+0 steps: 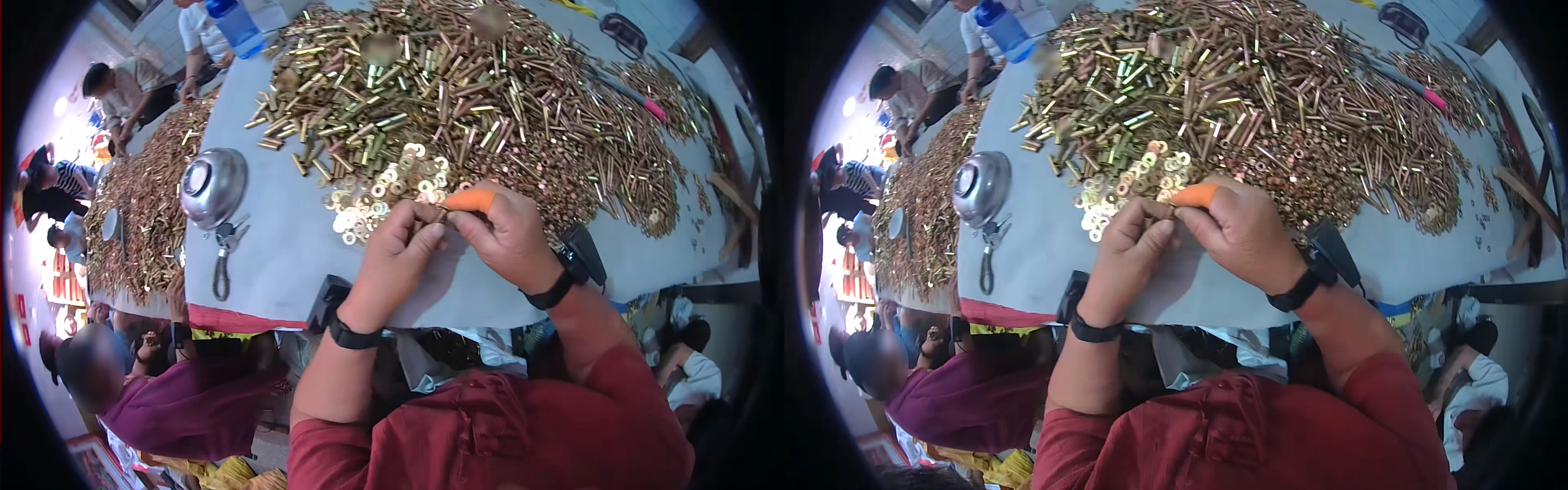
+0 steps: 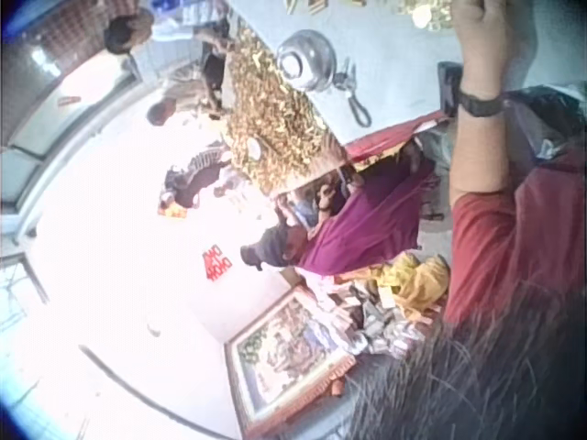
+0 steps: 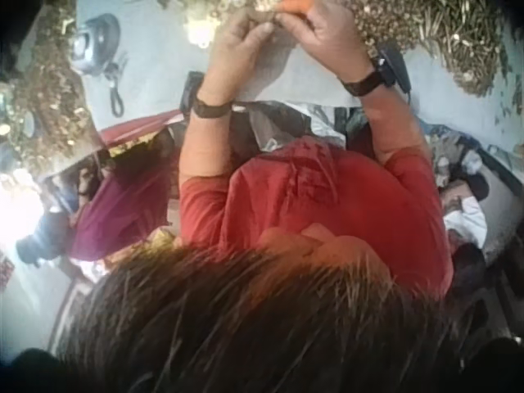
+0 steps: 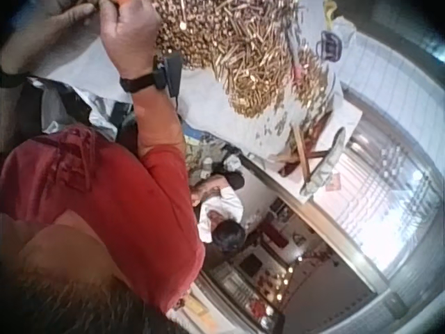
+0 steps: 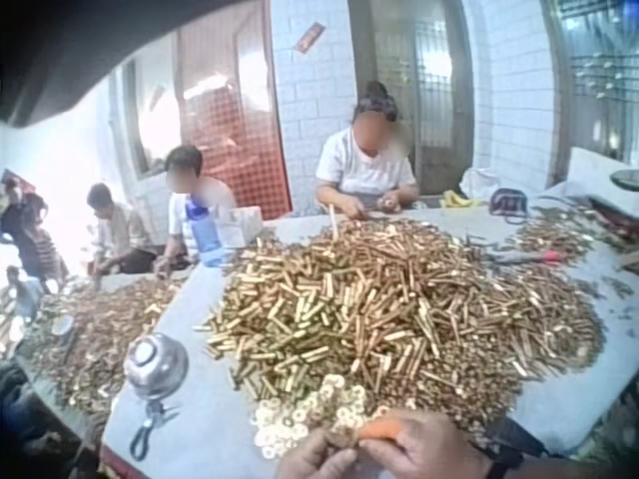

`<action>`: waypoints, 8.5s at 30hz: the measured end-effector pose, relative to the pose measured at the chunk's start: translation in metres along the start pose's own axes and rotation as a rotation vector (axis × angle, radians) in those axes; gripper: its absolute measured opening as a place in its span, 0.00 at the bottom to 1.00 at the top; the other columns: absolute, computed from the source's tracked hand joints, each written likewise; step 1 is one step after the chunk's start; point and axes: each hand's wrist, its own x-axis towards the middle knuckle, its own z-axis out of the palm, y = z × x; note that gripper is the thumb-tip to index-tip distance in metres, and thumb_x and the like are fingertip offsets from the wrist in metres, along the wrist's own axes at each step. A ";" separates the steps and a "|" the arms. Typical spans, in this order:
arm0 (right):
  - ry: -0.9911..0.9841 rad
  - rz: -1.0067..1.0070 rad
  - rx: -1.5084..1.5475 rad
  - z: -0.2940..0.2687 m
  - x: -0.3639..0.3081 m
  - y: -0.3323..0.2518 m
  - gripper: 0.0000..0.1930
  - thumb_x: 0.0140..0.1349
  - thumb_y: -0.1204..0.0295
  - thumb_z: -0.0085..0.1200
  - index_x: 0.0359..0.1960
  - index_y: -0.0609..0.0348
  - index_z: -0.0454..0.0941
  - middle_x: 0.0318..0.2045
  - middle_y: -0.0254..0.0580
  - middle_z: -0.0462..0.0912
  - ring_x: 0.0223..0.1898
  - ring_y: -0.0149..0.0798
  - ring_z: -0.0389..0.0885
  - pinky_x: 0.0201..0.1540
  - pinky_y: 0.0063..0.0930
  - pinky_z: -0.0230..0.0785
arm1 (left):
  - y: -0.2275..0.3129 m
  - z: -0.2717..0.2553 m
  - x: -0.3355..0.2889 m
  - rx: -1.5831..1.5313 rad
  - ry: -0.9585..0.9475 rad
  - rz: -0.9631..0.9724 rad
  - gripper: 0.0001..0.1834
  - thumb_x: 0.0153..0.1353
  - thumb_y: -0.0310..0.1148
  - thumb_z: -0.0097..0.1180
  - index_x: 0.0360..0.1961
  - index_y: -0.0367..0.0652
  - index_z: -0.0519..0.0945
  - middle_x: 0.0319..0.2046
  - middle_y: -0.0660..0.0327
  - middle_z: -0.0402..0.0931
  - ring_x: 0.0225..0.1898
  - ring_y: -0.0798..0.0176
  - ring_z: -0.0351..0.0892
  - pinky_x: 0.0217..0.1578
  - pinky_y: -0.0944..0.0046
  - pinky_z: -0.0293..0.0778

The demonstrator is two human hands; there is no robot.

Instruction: The person sorts and assembles small brass washers, metal casings, and small pins by hand on a work table.

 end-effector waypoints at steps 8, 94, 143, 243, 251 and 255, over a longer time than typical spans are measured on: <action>-0.140 0.322 0.175 -0.011 -0.006 0.000 0.08 0.59 0.74 0.61 0.40 0.61 0.81 0.31 0.43 0.83 0.31 0.36 0.82 0.34 0.27 0.73 | -0.006 0.000 -0.003 0.143 -0.025 0.007 0.04 0.66 0.26 0.56 0.38 0.39 0.74 0.29 0.70 0.72 0.31 0.76 0.68 0.35 0.74 0.67; -0.166 0.501 0.746 -0.006 -0.020 0.013 0.15 0.72 0.60 0.50 0.44 0.60 0.77 0.33 0.29 0.79 0.34 0.21 0.74 0.38 0.17 0.69 | -0.004 0.006 -0.001 0.188 0.040 0.044 0.01 0.67 0.23 0.52 0.39 0.38 0.74 0.29 0.66 0.75 0.31 0.74 0.72 0.35 0.73 0.69; -0.095 0.331 0.487 -0.015 -0.016 -0.002 0.10 0.66 0.76 0.54 0.48 0.62 0.76 0.35 0.36 0.82 0.35 0.26 0.79 0.38 0.20 0.73 | -0.003 -0.012 0.000 -0.549 0.120 -0.142 0.07 0.69 0.27 0.51 0.46 0.40 0.70 0.45 0.46 0.81 0.40 0.58 0.85 0.39 0.66 0.84; -0.044 -0.141 -0.090 -0.002 -0.013 0.009 0.13 0.54 0.81 0.59 0.42 0.56 0.79 0.38 0.44 0.82 0.38 0.47 0.83 0.41 0.36 0.76 | 0.006 0.004 -0.006 -0.026 -0.014 -0.239 0.04 0.70 0.30 0.51 0.38 0.41 0.75 0.28 0.70 0.76 0.23 0.79 0.65 0.24 0.77 0.63; -0.027 0.107 -0.394 -0.058 0.001 0.024 0.14 0.58 0.76 0.56 0.47 0.56 0.79 0.37 0.43 0.83 0.37 0.47 0.81 0.41 0.37 0.74 | -0.003 -0.001 -0.006 -0.023 0.063 -0.075 0.09 0.71 0.34 0.51 0.45 0.40 0.77 0.33 0.64 0.77 0.21 0.79 0.63 0.21 0.79 0.58; -0.208 0.100 -0.588 -0.052 -0.013 0.027 0.10 0.56 0.74 0.58 0.41 0.56 0.80 0.34 0.42 0.79 0.38 0.48 0.78 0.42 0.41 0.72 | -0.003 0.002 -0.002 -0.019 0.056 -0.081 0.08 0.71 0.33 0.52 0.44 0.40 0.77 0.31 0.67 0.77 0.22 0.79 0.64 0.22 0.78 0.60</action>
